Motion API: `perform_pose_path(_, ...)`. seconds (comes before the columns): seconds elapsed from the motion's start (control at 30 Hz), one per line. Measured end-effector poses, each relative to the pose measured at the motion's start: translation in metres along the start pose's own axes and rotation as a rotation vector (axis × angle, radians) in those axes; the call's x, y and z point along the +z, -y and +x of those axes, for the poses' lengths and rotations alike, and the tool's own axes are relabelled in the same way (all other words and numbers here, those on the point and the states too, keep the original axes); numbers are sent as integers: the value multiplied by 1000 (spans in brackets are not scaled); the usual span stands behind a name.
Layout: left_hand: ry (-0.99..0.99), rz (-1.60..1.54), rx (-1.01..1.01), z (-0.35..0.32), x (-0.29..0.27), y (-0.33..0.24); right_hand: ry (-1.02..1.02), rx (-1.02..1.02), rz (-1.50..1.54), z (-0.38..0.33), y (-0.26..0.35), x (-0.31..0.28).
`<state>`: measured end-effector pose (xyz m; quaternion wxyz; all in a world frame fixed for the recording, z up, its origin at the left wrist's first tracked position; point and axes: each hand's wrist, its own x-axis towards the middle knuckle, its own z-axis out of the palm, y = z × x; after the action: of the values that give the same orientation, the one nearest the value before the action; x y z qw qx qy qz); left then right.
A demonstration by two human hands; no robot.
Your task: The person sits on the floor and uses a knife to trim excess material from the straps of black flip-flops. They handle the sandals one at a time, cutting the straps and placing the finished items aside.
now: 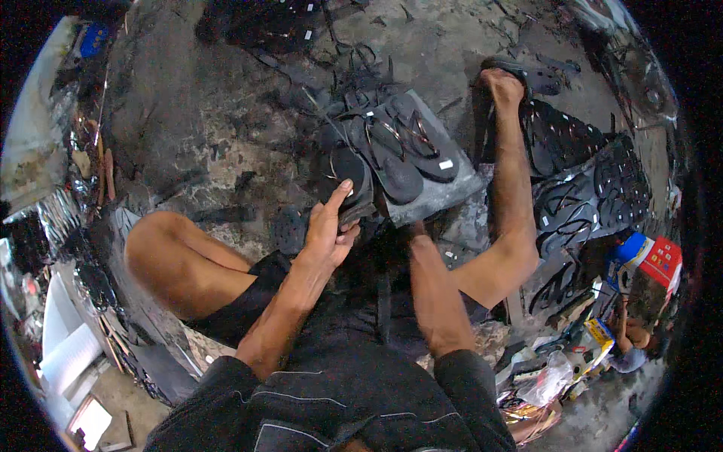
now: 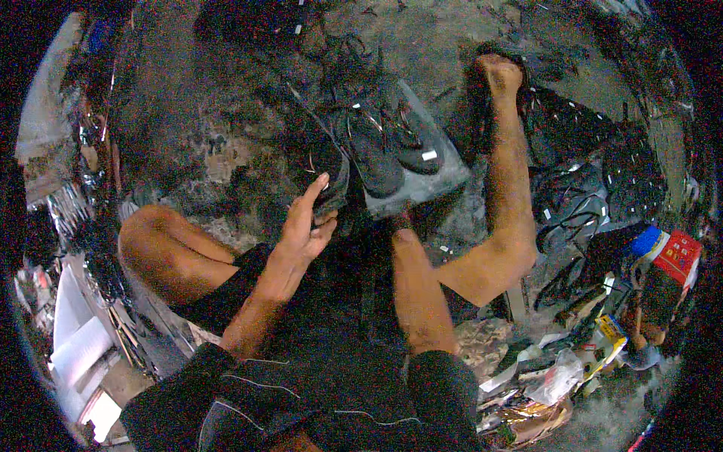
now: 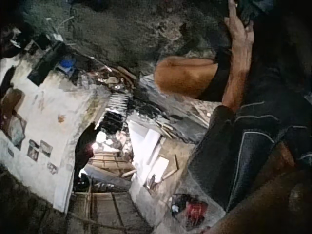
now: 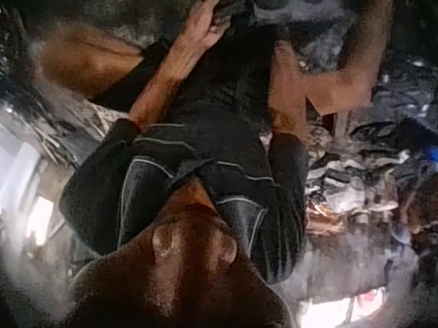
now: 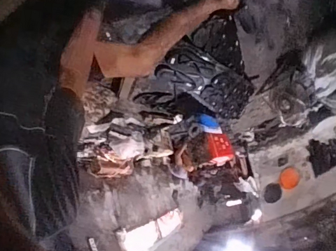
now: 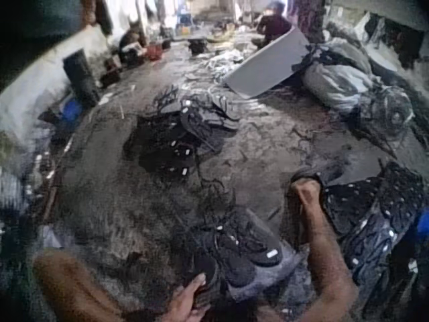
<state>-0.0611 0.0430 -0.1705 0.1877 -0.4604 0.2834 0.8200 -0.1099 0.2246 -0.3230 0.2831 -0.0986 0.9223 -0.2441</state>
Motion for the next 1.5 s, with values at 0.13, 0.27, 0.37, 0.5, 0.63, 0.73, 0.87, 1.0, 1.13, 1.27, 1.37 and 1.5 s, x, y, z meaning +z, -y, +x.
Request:
perform_pose_path(0.13,-113,208,140,-59,37,-12,-69,-3,-8,38,41,-5)
perform_pose_path(0.27,-33,424,313,-138,4,0,-307,-74,837,18,97,-59)
perform_pose_path(0.37,-11,939,696,-160,4,1,-363,33,1345,-49,139,-120)
perform_pose_path(0.5,153,1265,638,-184,8,10,-605,-201,1237,-115,152,-178)
perform_pose_path(0.63,134,984,936,-177,53,-33,-604,-340,943,-181,173,-181)
perform_pose_path(0.73,222,683,718,-186,57,-45,-734,-369,896,-218,164,-178)
perform_pose_path(0.87,220,521,533,-216,53,-61,-529,-268,585,-290,119,-128)
perform_pose_path(1.0,228,601,490,-204,36,-56,-367,-132,541,-346,108,-75)
perform_pose_path(1.13,150,730,411,-212,48,-52,-335,-77,523,-335,101,-82)
perform_pose_path(1.27,281,819,486,-202,45,-53,-425,-198,338,-257,106,-129)
perform_pose_path(1.37,250,870,554,-205,49,-57,-231,-236,250,-227,121,-193)
perform_pose_path(1.5,270,985,454,-196,62,-61,-150,-290,121,-195,147,-253)
